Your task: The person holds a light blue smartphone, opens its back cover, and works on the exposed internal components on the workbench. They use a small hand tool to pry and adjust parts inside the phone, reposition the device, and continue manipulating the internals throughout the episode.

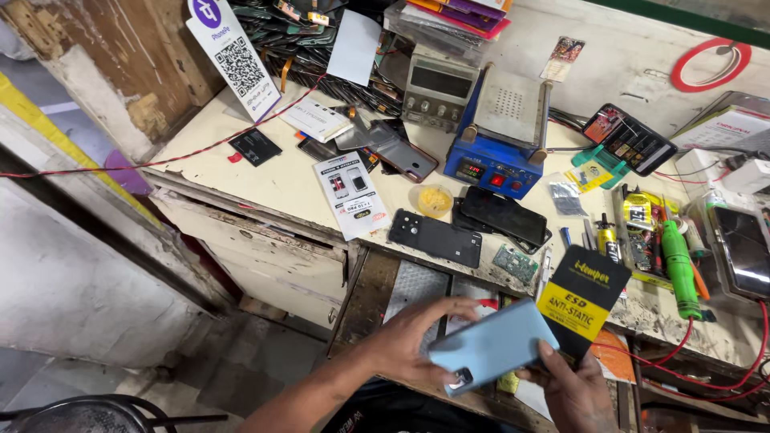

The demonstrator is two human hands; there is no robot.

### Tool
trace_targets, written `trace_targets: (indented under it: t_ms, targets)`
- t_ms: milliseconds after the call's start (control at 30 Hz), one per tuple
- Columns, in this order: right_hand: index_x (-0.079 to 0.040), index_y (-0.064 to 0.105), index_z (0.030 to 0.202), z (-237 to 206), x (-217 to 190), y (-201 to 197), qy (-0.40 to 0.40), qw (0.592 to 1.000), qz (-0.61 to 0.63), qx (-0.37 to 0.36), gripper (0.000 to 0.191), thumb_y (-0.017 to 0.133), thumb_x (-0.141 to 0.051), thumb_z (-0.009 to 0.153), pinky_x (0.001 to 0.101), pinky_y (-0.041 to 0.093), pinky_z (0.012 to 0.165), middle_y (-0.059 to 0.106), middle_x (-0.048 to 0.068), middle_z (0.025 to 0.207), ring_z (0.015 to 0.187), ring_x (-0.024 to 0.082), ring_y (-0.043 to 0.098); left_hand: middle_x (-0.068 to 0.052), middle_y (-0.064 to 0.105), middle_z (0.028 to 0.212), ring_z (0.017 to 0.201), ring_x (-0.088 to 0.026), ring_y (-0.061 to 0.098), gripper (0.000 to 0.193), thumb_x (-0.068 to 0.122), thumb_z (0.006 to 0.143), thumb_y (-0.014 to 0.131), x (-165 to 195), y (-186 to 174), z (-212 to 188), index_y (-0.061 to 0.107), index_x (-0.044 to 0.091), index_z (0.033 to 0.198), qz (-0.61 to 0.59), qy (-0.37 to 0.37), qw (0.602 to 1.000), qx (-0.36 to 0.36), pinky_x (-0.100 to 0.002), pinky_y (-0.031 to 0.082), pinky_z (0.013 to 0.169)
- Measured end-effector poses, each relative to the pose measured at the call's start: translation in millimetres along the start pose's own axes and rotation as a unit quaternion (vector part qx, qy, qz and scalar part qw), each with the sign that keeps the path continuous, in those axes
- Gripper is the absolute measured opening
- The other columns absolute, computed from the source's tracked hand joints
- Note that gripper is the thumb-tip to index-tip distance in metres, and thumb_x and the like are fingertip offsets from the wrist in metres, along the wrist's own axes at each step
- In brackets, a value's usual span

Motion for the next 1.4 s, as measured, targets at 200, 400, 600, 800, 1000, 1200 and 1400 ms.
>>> trace_targets:
  t_ms: [200, 400, 600, 800, 1000, 1200, 1400]
  targets:
    - [0.001, 0.070, 0.116, 11, -14, 43, -0.117, 0.967, -0.227, -0.014, 0.025, 0.068, -0.008, 0.094, 0.0328, 0.061, 0.075, 0.078, 0.010, 0.096, 0.083, 0.016, 0.074, -0.020, 0.053, 0.144, 0.130, -0.038, 0.057, 0.106, 0.042, 0.068, 0.091, 19, 8, 29, 0.039, 0.011, 0.156, 0.234, -0.089, 0.965, 0.081, -0.050, 0.048, 0.107]
    - [-0.002, 0.072, 0.111, -3, -38, 74, -0.236, 0.864, -0.444, -0.016, 0.023, 0.074, -0.013, 0.090, 0.0325, 0.051, 0.057, 0.076, 0.009, 0.071, 0.059, 0.016, 0.067, -0.020, 0.055, 0.143, 0.130, -0.039, 0.060, 0.087, 0.031, 0.078, 0.089, 27, 15, 33, 0.044, 0.004, 0.147, 0.284, -0.010, 0.939, 0.195, -0.047, 0.054, 0.104]
    - [-0.003, 0.071, 0.114, -25, -55, 83, -0.313, 0.810, -0.494, -0.038, 0.024, 0.071, -0.013, 0.092, 0.0342, 0.051, 0.060, 0.071, 0.016, 0.081, 0.068, 0.028, 0.068, -0.021, 0.059, 0.144, 0.132, -0.039, 0.062, 0.079, 0.028, 0.077, 0.090, 9, 37, 26, 0.050, 0.001, 0.140, 0.266, -0.001, 0.934, 0.239, -0.046, 0.054, 0.106]
    - [-0.002, 0.069, 0.117, -25, -41, 67, -0.252, 0.855, -0.450, -0.056, 0.024, 0.057, -0.019, 0.105, 0.0357, 0.045, 0.060, 0.063, 0.012, 0.076, 0.062, 0.024, 0.056, -0.020, 0.058, 0.144, 0.131, -0.037, 0.063, 0.085, 0.025, 0.077, 0.095, 3, 48, 20, 0.043, 0.002, 0.140, 0.259, 0.034, 0.932, 0.253, -0.044, 0.055, 0.109]
    - [-0.001, 0.067, 0.116, -24, -33, 59, -0.223, 0.892, -0.390, -0.056, 0.033, 0.051, -0.030, 0.111, 0.0342, 0.043, 0.061, 0.059, 0.008, 0.074, 0.064, 0.018, 0.051, -0.020, 0.057, 0.144, 0.129, -0.035, 0.064, 0.081, 0.023, 0.075, 0.095, 15, 46, 27, 0.044, 0.002, 0.136, 0.292, 0.037, 0.929, 0.225, -0.042, 0.058, 0.107]
    - [0.001, 0.064, 0.119, -23, -33, 66, -0.243, 0.893, -0.365, -0.100, 0.034, 0.050, -0.028, 0.111, 0.0326, 0.046, 0.064, 0.063, 0.009, 0.085, 0.070, 0.017, 0.055, -0.021, 0.053, 0.135, 0.120, -0.040, 0.063, 0.061, 0.028, 0.078, 0.095, 26, 46, 30, 0.059, 0.006, 0.122, 0.371, 0.075, 0.896, 0.234, -0.047, 0.058, 0.099]
    - [0.000, 0.066, 0.118, -22, -28, 64, -0.222, 0.901, -0.360, -0.094, 0.032, 0.051, -0.028, 0.111, 0.0339, 0.045, 0.064, 0.061, 0.010, 0.081, 0.067, 0.022, 0.051, -0.020, 0.052, 0.136, 0.125, -0.040, 0.062, 0.056, 0.027, 0.079, 0.094, 30, 43, 31, 0.063, 0.005, 0.119, 0.379, 0.064, 0.893, 0.233, -0.048, 0.059, 0.100]
Point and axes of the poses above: each hand's wrist, its own z-axis towards the middle knuckle, its own y-axis out of the palm, x = y × z, the point moved 6 cm from there along z, towards the middle knuckle
